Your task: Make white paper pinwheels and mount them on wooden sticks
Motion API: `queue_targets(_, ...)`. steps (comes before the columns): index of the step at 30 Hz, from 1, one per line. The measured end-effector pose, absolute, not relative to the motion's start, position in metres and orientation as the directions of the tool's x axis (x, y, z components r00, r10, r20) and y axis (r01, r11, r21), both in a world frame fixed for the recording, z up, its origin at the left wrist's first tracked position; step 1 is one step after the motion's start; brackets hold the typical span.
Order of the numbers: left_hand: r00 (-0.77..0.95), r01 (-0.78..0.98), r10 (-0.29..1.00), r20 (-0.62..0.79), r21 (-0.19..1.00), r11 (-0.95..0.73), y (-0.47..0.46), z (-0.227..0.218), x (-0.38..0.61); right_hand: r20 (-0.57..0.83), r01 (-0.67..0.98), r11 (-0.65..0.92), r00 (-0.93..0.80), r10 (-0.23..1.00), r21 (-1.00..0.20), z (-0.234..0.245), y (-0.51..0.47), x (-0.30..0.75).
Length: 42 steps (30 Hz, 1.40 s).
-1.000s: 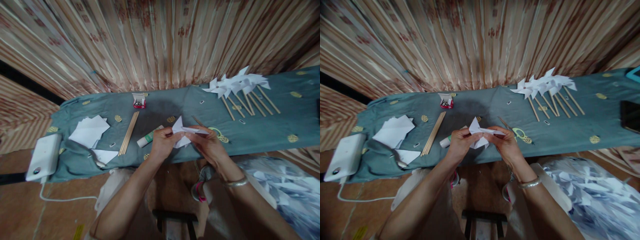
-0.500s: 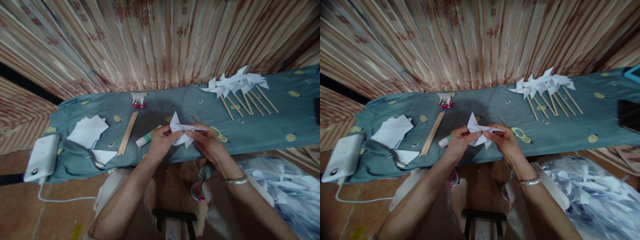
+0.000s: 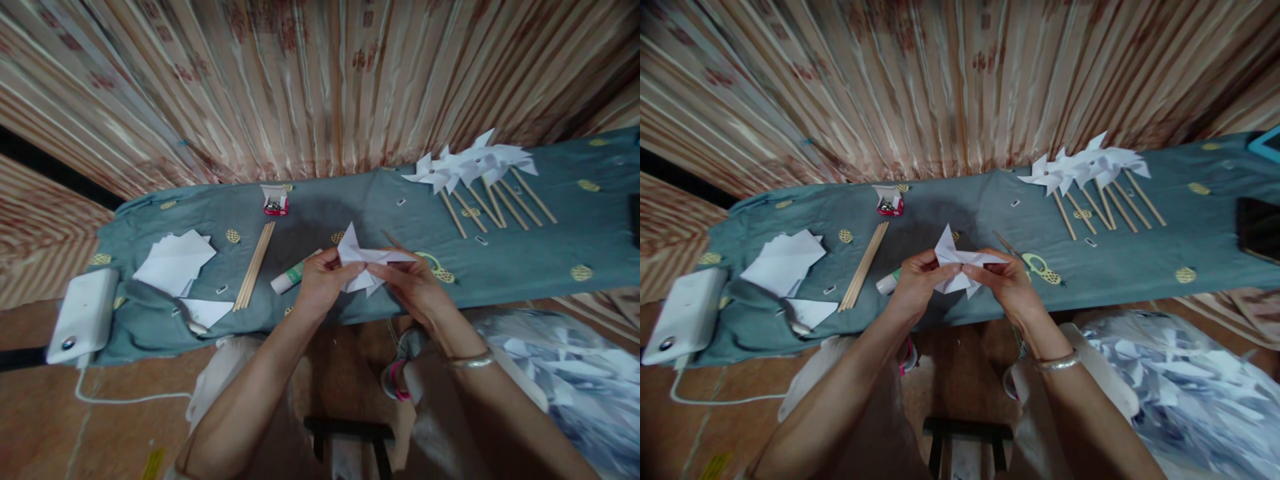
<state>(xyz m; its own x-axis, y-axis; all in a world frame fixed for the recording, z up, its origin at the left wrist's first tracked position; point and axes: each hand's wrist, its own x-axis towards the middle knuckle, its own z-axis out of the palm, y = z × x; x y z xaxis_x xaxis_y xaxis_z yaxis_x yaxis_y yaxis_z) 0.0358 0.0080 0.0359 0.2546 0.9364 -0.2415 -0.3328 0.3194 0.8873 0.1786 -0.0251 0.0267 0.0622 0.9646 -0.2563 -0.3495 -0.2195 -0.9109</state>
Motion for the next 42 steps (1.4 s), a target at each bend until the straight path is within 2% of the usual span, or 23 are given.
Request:
queue_targets(7, 0.276, -0.342, 0.922, -0.272, 0.868, 0.359, 0.008, 0.034, 0.035, -0.265, -0.263, -0.251, 0.019, 0.964, -0.932, 0.024, -0.026, 0.181)
queue_targets(23, 0.289, -0.308, 0.914, -0.286, 0.876, 0.372, 0.009, 0.036, 0.033, -0.327, -0.298, -0.319, -0.024, 0.945, -0.9, 0.036, -0.023, 0.178)
queue_targets(42, 0.275, -0.318, 0.92, -0.28, 0.877, 0.362, 0.005, 0.031, 0.022, -0.299, -0.33, -0.322, -0.121, 0.947, -0.887, 0.023, -0.02, 0.169)
